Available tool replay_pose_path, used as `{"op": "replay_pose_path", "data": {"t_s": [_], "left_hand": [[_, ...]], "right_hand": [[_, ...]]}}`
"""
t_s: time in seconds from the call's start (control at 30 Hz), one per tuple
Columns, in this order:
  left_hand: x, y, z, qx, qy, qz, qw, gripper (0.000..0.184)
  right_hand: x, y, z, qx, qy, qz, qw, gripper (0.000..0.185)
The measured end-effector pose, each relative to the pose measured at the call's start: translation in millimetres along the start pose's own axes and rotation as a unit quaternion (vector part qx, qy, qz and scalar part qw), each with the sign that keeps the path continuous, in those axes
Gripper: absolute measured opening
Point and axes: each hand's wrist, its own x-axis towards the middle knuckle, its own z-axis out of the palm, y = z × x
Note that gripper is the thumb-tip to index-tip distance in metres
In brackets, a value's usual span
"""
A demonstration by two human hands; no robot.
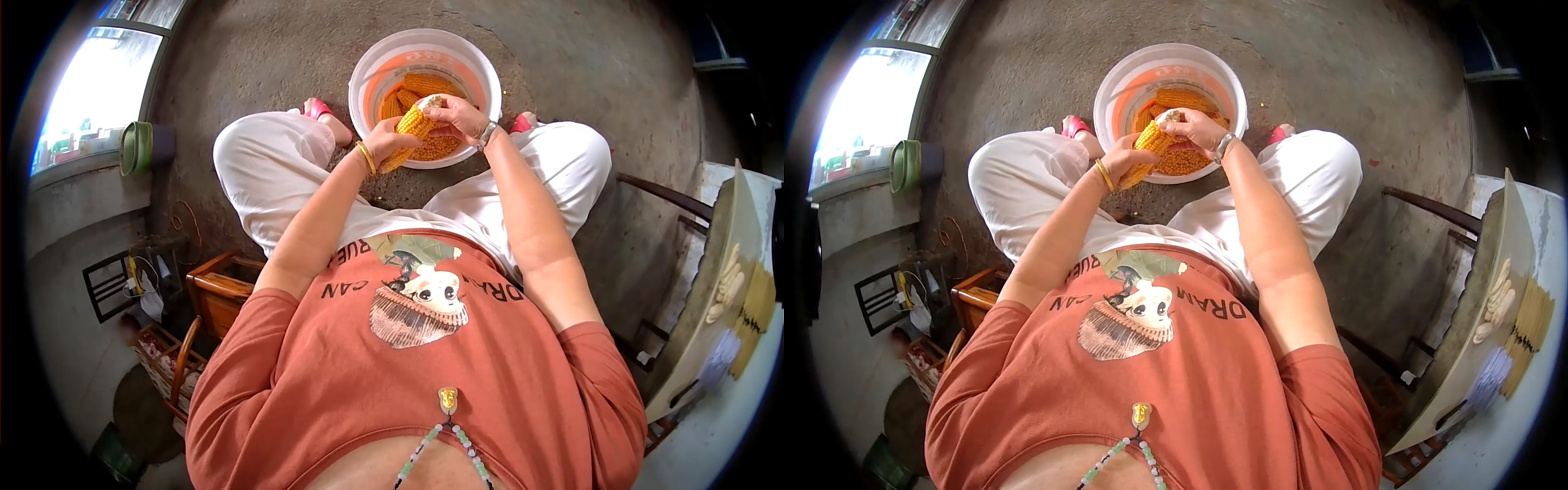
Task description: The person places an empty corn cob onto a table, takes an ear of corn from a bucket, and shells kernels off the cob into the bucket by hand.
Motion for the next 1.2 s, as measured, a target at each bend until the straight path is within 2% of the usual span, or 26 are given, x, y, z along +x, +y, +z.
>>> {"op": "replay_pose_path", "data": {"t_s": [0.1, 0.2, 0.4, 0.77, 0.97, 1.2], "left_hand": [[-3, 3, 1, 0.004, 0.0, 0.0, 1.0, 0.04], [-1, 3, 2, 0.075, -0.004, -0.002, 0.997, 0.039], [-3, 4, 1, 0.014, -0.004, -0.006, 1.0, 0.039], [-3, 3, -5, -0.006, -0.038, -0.021, 0.999, 0.038], [-1, 0, -4, 0.024, -0.033, -0.024, 0.999, 0.038], [-2, -1, -1, 0.038, -0.015, -0.013, 0.999, 0.039]], "right_hand": [[2, 3, -3, 0.005, 0.006, 0.01, 1.0, 0.034], [3, 5, -4, -0.002, 0.009, 0.015, 1.0, 0.031], [-2, -1, -2, 0.034, -0.006, 0.023, 0.999, 0.032], [1, 1, -10, 0.041, -0.05, 0.014, 0.998, 0.035], [1, 4, -6, 0.005, -0.004, 0.022, 1.0, 0.03], [9, 11, -8, -0.043, 0.004, -0.009, 0.999, 0.029]]}}
